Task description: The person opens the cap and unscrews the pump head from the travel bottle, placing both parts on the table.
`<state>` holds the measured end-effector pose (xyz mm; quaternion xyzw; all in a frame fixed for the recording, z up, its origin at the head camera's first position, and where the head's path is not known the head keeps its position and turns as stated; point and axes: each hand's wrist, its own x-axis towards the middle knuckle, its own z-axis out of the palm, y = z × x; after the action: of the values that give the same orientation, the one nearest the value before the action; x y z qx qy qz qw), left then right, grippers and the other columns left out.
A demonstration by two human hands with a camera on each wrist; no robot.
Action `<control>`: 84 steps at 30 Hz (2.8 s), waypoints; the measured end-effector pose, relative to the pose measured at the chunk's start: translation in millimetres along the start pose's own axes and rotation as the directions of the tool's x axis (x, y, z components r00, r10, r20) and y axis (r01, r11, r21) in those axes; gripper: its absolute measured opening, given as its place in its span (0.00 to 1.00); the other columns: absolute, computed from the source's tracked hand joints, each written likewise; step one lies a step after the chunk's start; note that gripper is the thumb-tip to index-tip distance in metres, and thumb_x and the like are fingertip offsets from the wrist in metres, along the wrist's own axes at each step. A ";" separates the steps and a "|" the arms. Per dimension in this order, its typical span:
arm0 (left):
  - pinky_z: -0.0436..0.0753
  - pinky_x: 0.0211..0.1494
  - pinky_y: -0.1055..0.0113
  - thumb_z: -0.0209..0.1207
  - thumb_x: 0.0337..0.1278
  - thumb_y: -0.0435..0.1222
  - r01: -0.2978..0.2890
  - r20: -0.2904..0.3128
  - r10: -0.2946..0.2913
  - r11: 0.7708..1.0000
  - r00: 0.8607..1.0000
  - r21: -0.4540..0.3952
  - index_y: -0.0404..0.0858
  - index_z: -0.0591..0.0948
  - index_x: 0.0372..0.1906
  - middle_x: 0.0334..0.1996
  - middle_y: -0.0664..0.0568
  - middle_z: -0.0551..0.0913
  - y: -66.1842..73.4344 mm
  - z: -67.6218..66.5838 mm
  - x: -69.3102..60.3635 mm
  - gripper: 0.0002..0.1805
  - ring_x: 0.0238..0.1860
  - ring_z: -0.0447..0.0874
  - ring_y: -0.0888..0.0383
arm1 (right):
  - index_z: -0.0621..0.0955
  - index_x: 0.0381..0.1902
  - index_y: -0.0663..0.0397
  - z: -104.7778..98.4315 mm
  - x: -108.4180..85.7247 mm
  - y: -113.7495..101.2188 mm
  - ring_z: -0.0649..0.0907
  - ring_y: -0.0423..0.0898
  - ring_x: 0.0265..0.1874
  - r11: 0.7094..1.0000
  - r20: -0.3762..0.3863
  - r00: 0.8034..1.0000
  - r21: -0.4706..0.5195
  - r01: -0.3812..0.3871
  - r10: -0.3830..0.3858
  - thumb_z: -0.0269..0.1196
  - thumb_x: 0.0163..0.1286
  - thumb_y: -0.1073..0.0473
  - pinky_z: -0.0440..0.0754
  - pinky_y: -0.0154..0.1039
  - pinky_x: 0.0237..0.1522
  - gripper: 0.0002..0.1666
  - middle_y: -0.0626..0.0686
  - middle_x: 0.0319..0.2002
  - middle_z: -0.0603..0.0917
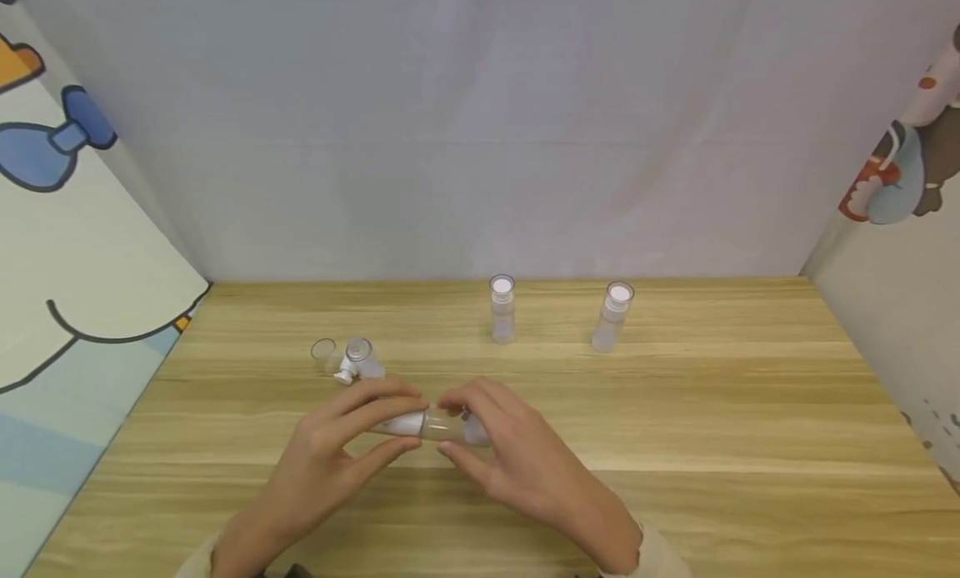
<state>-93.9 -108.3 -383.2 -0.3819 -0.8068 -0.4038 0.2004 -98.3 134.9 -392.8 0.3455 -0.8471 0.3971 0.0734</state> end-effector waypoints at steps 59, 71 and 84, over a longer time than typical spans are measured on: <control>0.90 0.39 0.69 0.77 0.49 0.33 0.241 0.023 -0.241 0.952 0.970 -0.190 0.43 0.92 0.47 0.45 0.53 0.92 -0.4 -2.7 -6.3 0.17 0.40 0.90 0.64 | 0.86 0.59 0.50 -6.8 -4.7 2.4 0.81 0.34 0.35 0.989 -0.038 0.988 0.019 0.148 -0.147 0.73 0.67 0.59 0.83 0.26 0.34 0.22 0.44 0.45 0.85; 0.88 0.40 0.75 0.78 0.46 0.31 0.128 -0.087 -0.139 0.984 0.986 -0.127 0.38 0.92 0.47 0.43 0.48 0.92 2.9 1.6 -6.1 0.18 0.38 0.91 0.59 | 0.86 0.57 0.53 -3.6 -4.8 -2.3 0.80 0.32 0.32 0.988 -0.121 0.981 -0.020 0.152 -0.153 0.76 0.63 0.61 0.78 0.19 0.34 0.23 0.44 0.45 0.87; 0.92 0.43 0.66 0.77 0.47 0.24 0.402 -0.055 -0.443 0.854 0.895 -0.331 0.37 0.91 0.48 0.48 0.47 0.91 -5.7 -44.3 -14.5 0.19 0.39 0.92 0.59 | 0.88 0.56 0.46 -30.6 -21.9 12.8 0.84 0.35 0.39 0.999 -0.078 0.997 0.035 0.012 -0.009 0.77 0.59 0.65 0.85 0.32 0.38 0.26 0.43 0.47 0.87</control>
<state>-88.6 -152.8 -368.9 -0.1950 -0.7823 -0.5838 0.0956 -94.7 174.3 -388.9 0.3354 -0.8347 0.4246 0.1023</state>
